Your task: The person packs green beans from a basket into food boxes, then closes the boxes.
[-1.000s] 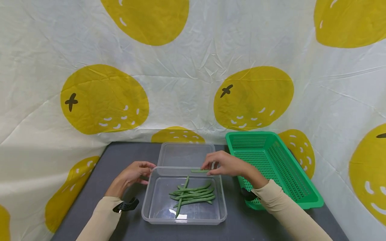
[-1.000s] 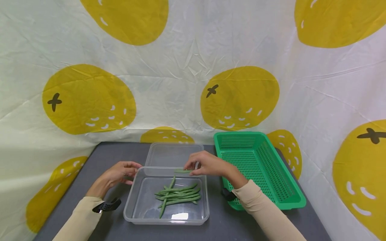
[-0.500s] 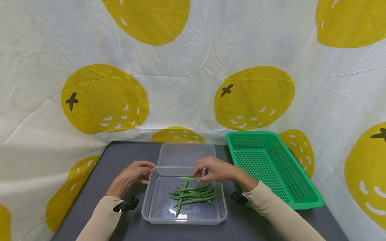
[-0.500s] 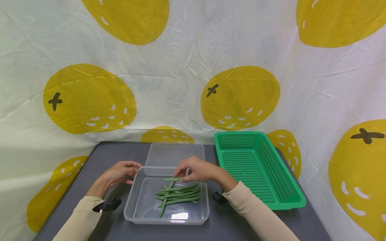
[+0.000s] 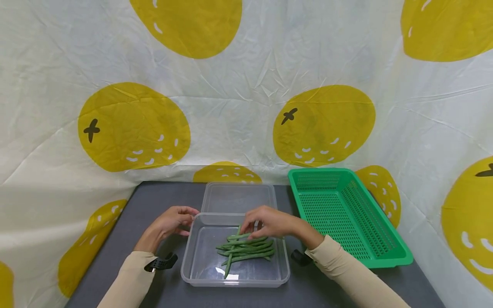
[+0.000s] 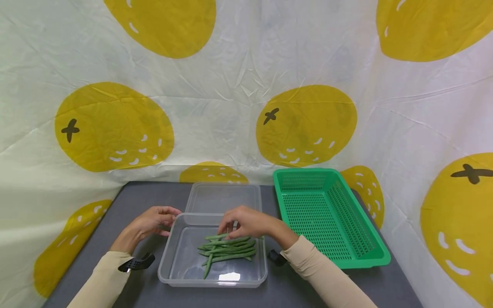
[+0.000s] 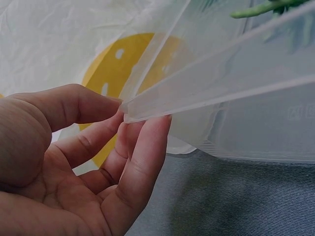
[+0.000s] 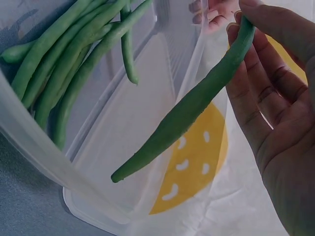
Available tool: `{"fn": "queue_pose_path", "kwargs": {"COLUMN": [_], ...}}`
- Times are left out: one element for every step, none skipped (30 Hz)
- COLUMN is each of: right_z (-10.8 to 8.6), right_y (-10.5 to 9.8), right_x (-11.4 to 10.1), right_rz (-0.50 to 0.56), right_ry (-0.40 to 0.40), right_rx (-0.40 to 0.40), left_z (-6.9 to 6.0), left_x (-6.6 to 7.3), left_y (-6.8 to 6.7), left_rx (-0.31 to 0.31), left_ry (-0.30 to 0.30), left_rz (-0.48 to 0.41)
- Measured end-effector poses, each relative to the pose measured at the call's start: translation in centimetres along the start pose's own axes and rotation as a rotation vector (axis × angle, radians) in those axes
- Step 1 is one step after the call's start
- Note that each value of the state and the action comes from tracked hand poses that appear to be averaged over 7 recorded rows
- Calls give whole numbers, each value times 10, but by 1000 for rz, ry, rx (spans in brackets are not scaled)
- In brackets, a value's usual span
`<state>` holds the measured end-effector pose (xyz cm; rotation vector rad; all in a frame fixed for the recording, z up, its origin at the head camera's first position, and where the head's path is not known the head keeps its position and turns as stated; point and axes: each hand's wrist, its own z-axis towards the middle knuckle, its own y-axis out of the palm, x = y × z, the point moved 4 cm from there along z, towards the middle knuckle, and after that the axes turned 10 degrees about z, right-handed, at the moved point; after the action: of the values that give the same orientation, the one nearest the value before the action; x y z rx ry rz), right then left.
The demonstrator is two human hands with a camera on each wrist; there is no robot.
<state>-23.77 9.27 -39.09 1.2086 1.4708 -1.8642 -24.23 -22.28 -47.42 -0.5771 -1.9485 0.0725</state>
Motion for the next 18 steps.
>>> {"fn": "queue_pose_path", "kwargs": {"right_z": [0,1,1,0,0,0,-1,-2,-3,-4,-5,-7,-8,-9,-11,-12,-13,-14], "right_y": [1,1,2,2,2,2,2,1,-1,-2,-4,-6,-8,-10,-11,-13,-14,-15], "right_x": [1,2,2,3,3,4,4,4,4,5,5,5,5,5,6,6,7,7], "right_rz": [1,4,3,1,-3,-6,-7,-5,-5,-4,2,6,8,12,13,17,21,25], "right_ry": [0,-3,-3,-2,-1,3,9,15,26,38,51,64,77,90,104,118,132,146], "right_rx": [-2,-4,-5,-6,-6,-6,-4,0,9,21,37,56,76,99,122,144,167,189], "left_z": [0,0,0,-1,-1,-1,-1,-2,-2,-2,-1,-1,-1,-1,-1,-1,-1,-1], "left_x": [0,0,0,0,1,1,1,1,1,1,1,1,1,1,1,1,1,1], "left_y": [0,0,0,1,1,1,1,1,2,2,2,2,2,2,2,2,1,1], "left_rx": [-2,-1,1,1,3,4,6,6,8,8,9,9,9,7,5,3,2,0], "left_ry": [-1,1,-1,1,1,5,6,10,9,10,10,11,10,10,9,8,7,8], "left_rz": [-2,0,-4,-4,-5,-3,-5,-3,-5,-4,-5,-4,-5,-6,-9,-11,-12,-12]}}
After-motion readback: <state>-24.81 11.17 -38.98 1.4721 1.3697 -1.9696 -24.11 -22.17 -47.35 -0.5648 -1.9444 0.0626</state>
